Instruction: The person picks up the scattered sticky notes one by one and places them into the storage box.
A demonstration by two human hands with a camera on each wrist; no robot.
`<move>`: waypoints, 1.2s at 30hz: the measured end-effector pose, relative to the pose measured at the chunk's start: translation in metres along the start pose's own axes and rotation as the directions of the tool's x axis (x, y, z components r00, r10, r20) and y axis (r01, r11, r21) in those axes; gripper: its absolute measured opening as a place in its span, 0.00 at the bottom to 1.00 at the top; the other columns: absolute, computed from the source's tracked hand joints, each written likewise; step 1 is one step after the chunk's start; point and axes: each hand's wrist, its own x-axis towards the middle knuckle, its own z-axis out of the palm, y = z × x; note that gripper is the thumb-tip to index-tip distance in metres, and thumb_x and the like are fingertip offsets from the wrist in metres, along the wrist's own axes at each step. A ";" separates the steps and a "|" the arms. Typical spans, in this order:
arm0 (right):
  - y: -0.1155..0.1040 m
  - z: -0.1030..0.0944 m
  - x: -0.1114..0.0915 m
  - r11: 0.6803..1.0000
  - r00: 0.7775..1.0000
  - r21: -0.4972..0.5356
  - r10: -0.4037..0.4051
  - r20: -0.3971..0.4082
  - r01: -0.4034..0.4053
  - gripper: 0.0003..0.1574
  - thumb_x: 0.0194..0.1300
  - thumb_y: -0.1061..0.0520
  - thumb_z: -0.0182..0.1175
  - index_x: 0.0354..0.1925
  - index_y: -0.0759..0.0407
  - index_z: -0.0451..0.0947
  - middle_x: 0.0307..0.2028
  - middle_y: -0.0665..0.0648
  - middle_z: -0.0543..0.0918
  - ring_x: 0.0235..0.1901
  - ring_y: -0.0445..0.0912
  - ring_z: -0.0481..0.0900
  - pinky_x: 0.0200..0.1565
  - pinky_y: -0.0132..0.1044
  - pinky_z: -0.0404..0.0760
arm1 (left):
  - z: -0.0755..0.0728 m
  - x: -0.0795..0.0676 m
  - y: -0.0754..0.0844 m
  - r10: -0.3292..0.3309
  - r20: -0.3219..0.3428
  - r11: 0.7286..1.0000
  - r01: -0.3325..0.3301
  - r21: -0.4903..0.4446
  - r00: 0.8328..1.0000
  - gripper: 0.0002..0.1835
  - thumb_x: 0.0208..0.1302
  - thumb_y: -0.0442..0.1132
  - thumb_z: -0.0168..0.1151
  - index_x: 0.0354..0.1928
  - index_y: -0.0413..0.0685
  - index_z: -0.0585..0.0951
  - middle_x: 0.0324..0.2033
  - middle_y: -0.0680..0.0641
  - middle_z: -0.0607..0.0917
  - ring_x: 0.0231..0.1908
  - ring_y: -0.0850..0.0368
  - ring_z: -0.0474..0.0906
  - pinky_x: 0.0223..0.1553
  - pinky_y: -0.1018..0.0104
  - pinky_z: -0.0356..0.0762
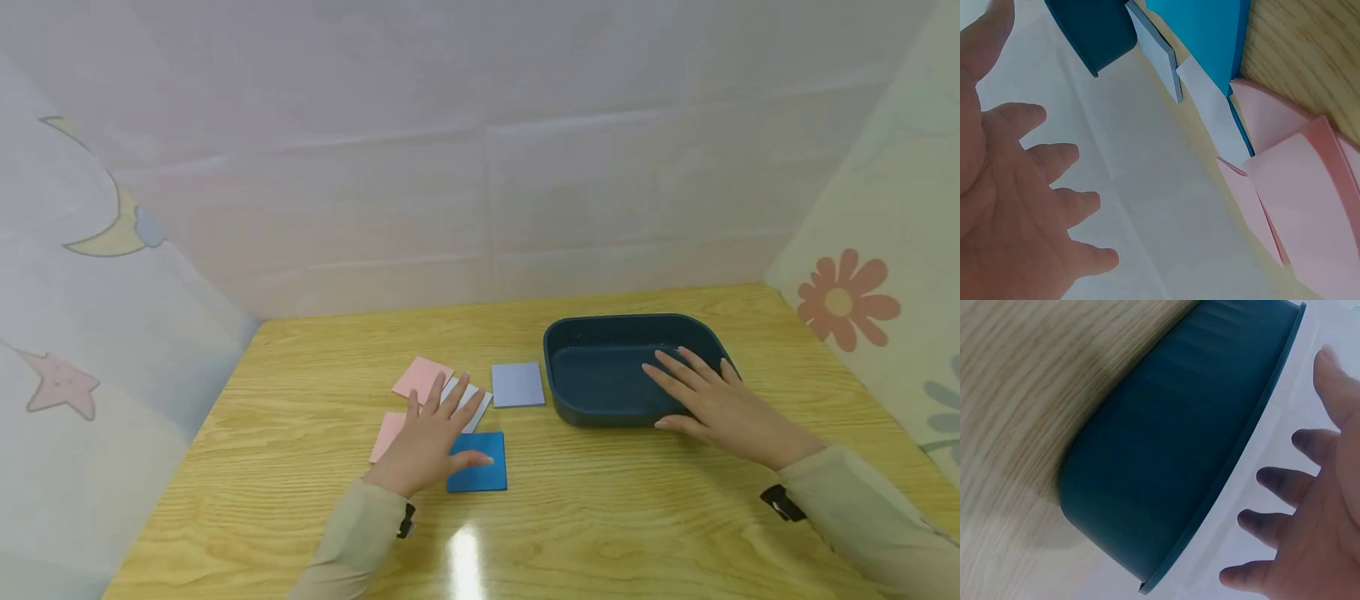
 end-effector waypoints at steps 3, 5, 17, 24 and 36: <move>0.000 -0.001 0.000 1.000 0.999 -0.003 0.028 0.022 -0.028 0.48 0.68 0.40 0.56 0.76 0.54 0.49 0.73 0.67 0.52 0.73 0.63 0.43 0.57 0.76 0.51 | 0.000 0.000 0.001 0.002 0.011 1.000 -0.002 -0.009 1.000 0.44 0.62 0.60 0.62 0.75 0.48 0.59 0.74 0.38 0.52 0.72 0.34 0.38 0.62 0.25 0.42; 0.001 -0.001 -0.001 0.999 0.999 -0.008 0.040 0.030 -0.040 0.48 0.69 0.39 0.55 0.77 0.54 0.48 0.73 0.68 0.53 0.72 0.64 0.44 0.57 0.76 0.51 | 0.000 0.000 0.001 0.001 0.019 1.000 -0.001 -0.010 1.000 0.44 0.62 0.59 0.62 0.75 0.48 0.59 0.74 0.39 0.52 0.73 0.34 0.38 0.62 0.26 0.43; 0.009 0.006 -0.003 0.995 0.997 -0.089 0.039 -0.064 -0.044 0.46 0.66 0.45 0.61 0.74 0.60 0.56 0.68 0.72 0.62 0.65 0.69 0.58 0.53 0.75 0.60 | 0.005 -0.002 -0.003 0.018 0.015 0.999 -0.018 -0.027 1.000 0.44 0.62 0.58 0.62 0.74 0.46 0.60 0.73 0.36 0.54 0.72 0.31 0.40 0.63 0.29 0.47; 0.013 0.009 -0.005 0.994 0.994 -0.059 0.091 -0.061 -0.094 0.44 0.67 0.48 0.61 0.72 0.66 0.58 0.66 0.76 0.62 0.63 0.74 0.59 0.52 0.75 0.60 | 0.007 -0.002 -0.003 0.014 0.026 0.999 -0.013 -0.053 1.000 0.43 0.62 0.57 0.63 0.74 0.45 0.60 0.73 0.36 0.55 0.71 0.31 0.40 0.64 0.31 0.49; 0.017 0.008 -0.002 0.971 0.972 0.047 0.234 0.028 -0.235 0.45 0.71 0.54 0.57 0.70 0.80 0.49 0.65 0.87 0.49 0.63 0.80 0.49 0.57 0.73 0.56 | 0.012 -0.003 -0.002 0.027 0.045 0.998 -0.024 -0.064 0.999 0.44 0.62 0.57 0.63 0.74 0.45 0.60 0.72 0.37 0.58 0.70 0.29 0.45 0.65 0.36 0.53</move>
